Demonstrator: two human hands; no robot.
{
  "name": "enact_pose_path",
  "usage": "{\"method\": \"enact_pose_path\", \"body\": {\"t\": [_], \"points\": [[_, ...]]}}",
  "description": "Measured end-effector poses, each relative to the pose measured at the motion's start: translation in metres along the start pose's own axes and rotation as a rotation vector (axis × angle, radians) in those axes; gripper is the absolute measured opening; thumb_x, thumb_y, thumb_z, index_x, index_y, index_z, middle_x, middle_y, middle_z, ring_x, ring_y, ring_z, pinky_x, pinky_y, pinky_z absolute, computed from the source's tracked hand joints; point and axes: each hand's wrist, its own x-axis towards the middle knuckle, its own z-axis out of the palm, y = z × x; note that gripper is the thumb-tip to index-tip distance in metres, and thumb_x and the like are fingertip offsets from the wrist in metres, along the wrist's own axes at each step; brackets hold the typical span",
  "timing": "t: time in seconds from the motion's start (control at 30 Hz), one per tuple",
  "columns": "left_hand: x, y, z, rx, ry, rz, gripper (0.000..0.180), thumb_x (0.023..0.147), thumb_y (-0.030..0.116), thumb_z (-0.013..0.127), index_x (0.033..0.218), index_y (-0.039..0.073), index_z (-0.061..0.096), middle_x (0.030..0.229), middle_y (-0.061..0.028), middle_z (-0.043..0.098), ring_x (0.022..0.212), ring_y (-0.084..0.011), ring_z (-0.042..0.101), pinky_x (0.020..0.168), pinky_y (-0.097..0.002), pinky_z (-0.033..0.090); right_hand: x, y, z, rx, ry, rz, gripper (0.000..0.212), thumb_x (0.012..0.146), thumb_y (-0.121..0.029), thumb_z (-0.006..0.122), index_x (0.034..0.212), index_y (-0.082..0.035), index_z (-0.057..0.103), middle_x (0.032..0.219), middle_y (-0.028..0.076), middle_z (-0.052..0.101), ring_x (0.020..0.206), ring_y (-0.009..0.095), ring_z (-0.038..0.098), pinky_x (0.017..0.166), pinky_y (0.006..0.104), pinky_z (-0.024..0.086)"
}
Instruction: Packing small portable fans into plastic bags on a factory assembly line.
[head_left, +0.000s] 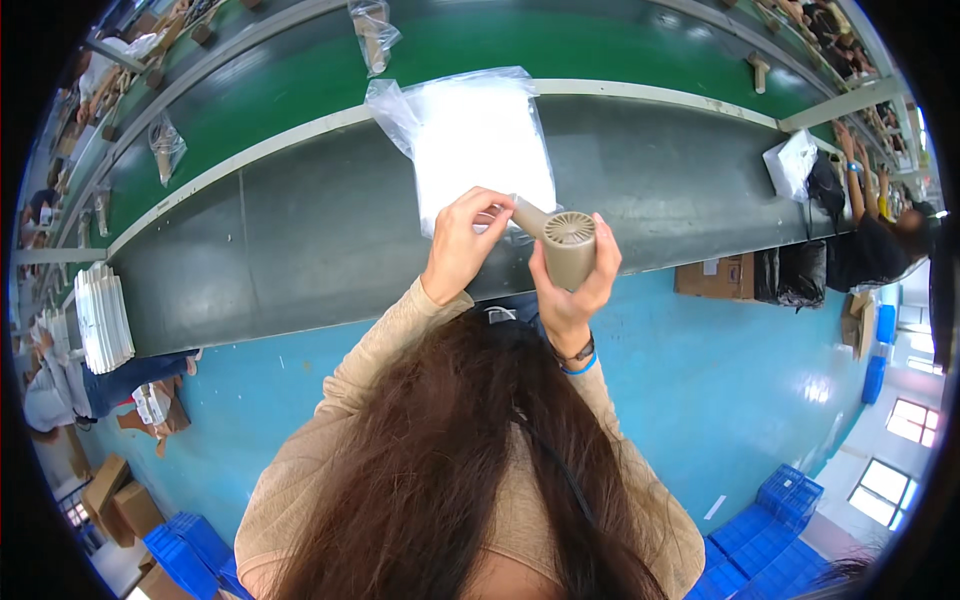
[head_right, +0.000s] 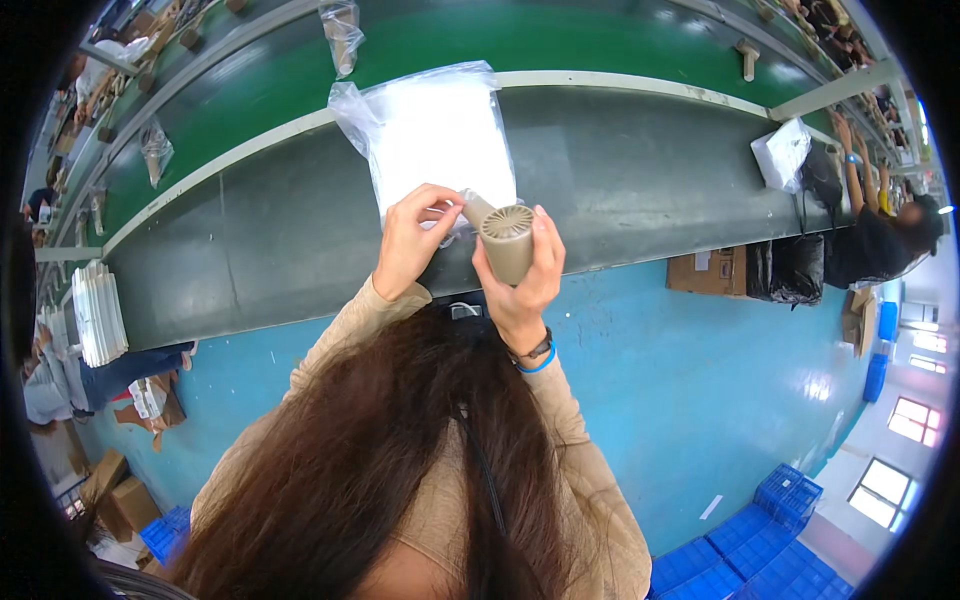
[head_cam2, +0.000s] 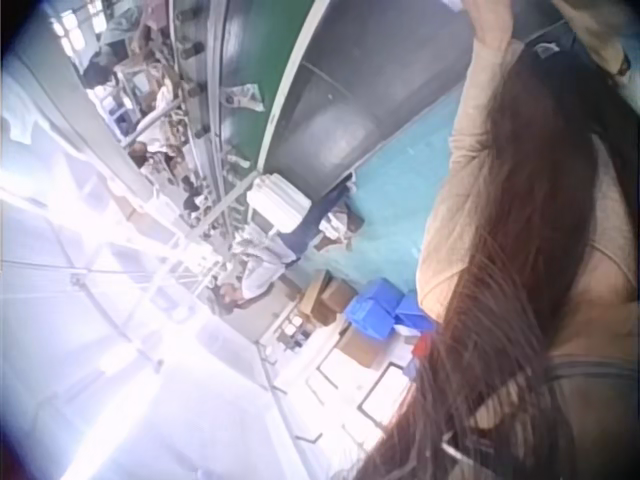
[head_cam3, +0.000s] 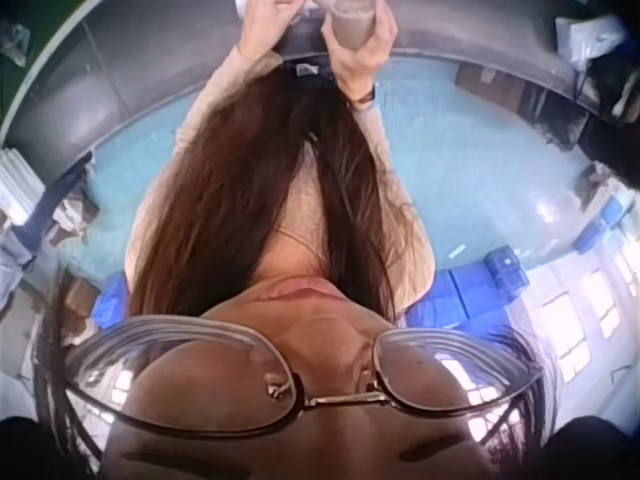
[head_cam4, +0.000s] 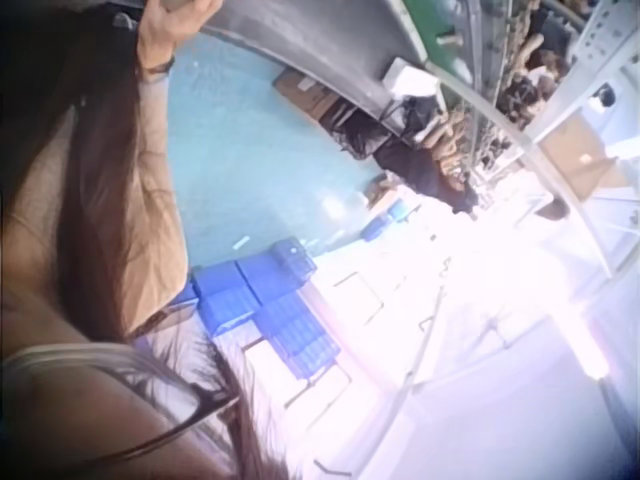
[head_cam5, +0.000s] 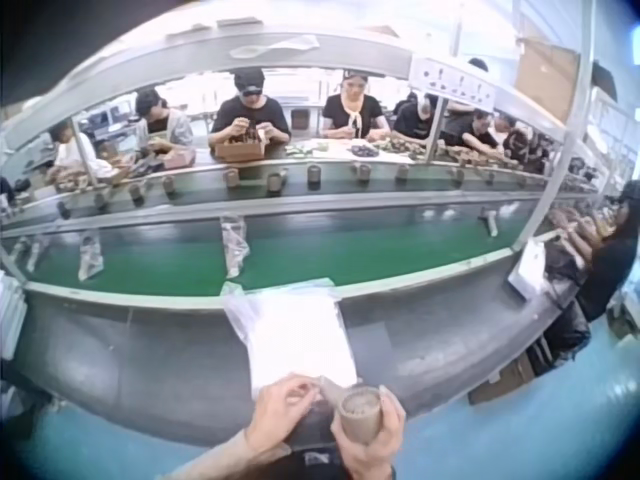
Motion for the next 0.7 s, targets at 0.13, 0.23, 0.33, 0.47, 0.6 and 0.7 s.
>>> {"method": "enact_pose_path", "body": {"t": [0.13, 0.23, 0.33, 0.47, 0.6, 0.7], "points": [[0.003, -0.011, 0.004, -0.184, 0.017, -0.027, 0.013, 0.088, 0.001, 0.064, 0.101, -0.002, 0.065, 0.095, -0.0067, 0.065, 0.086, -0.0129, 0.064, 0.075, -0.0237, 0.054, 0.001, 0.001, 0.024, 0.068, -0.014, 0.05, 0.077, 0.065, 0.0, 0.083, 0.132, 0.0, 0.045, 0.127, 0.018, 0.054, 0.112, 0.033, 0.055, 0.094, 0.0396, 0.047], [0.007, -0.013, 0.002, -0.439, -0.043, -0.143, 0.012, 0.09, 0.004, 0.064, 0.1, -0.003, 0.066, 0.094, -0.0037, 0.065, 0.087, -0.0105, 0.061, 0.079, -0.0229, 0.051, 0.005, 0.004, 0.033, 0.105, -0.028, 0.065, 0.075, 0.067, -0.001, 0.082, 0.132, -0.001, 0.044, 0.127, 0.017, 0.055, 0.112, 0.032, 0.055, 0.094, 0.0394, 0.046], [0.02, 0.003, -0.011, -0.653, -0.035, -0.219, 0.014, 0.091, 0.009, 0.065, 0.099, -0.003, 0.066, 0.095, -0.0035, 0.066, 0.086, -0.01, 0.06, 0.083, -0.0239, 0.047, 0.021, 0.0, 0.032, 0.034, -0.129, 0.067, 0.074, 0.068, -0.003, 0.081, 0.132, -0.001, 0.044, 0.124, 0.018, 0.054, 0.111, 0.035, 0.055, 0.093, 0.0405, 0.046], [0.046, 0.021, -0.022, -0.407, -0.01, -0.104, 0.015, 0.09, 0.01, 0.064, 0.099, -0.003, 0.066, 0.094, -0.0035, 0.067, 0.085, -0.0108, 0.06, 0.08, -0.0246, 0.048, 0.05, -0.009, 0.03, 0.064, -0.357, 0.06, 0.075, 0.068, -0.006, 0.08, 0.132, 0.002, 0.041, 0.122, 0.021, 0.05, 0.11, 0.038, 0.052, 0.092, 0.0428, 0.045], [0.06, 0.048, -0.032, 0.058, 0.051, 0.12, 0.014, 0.088, 0.008, 0.061, 0.097, -0.001, 0.067, 0.091, -0.0074, 0.067, 0.08, -0.0148, 0.061, 0.075, -0.0265, 0.048, 0.075, -0.011, 0.034, 0.038, -0.461, -0.031, 0.074, 0.068, -0.006, 0.078, 0.132, 0.003, 0.041, 0.122, 0.022, 0.047, 0.108, 0.038, 0.049, 0.09, 0.0443, 0.044], [0.067, 0.056, -0.037, 0.07, 0.056, 0.207, 0.013, 0.088, 0.008, 0.061, 0.095, -0.002, 0.067, 0.092, -0.0092, 0.067, 0.077, -0.0168, 0.062, 0.071, -0.0274, 0.048, 0.086, -0.023, 0.035, -0.078, -0.477, -0.067, 0.074, 0.067, -0.006, 0.079, 0.131, 0.003, 0.042, 0.12, 0.021, 0.048, 0.104, 0.037, 0.05, 0.087, 0.044, 0.045]]}}
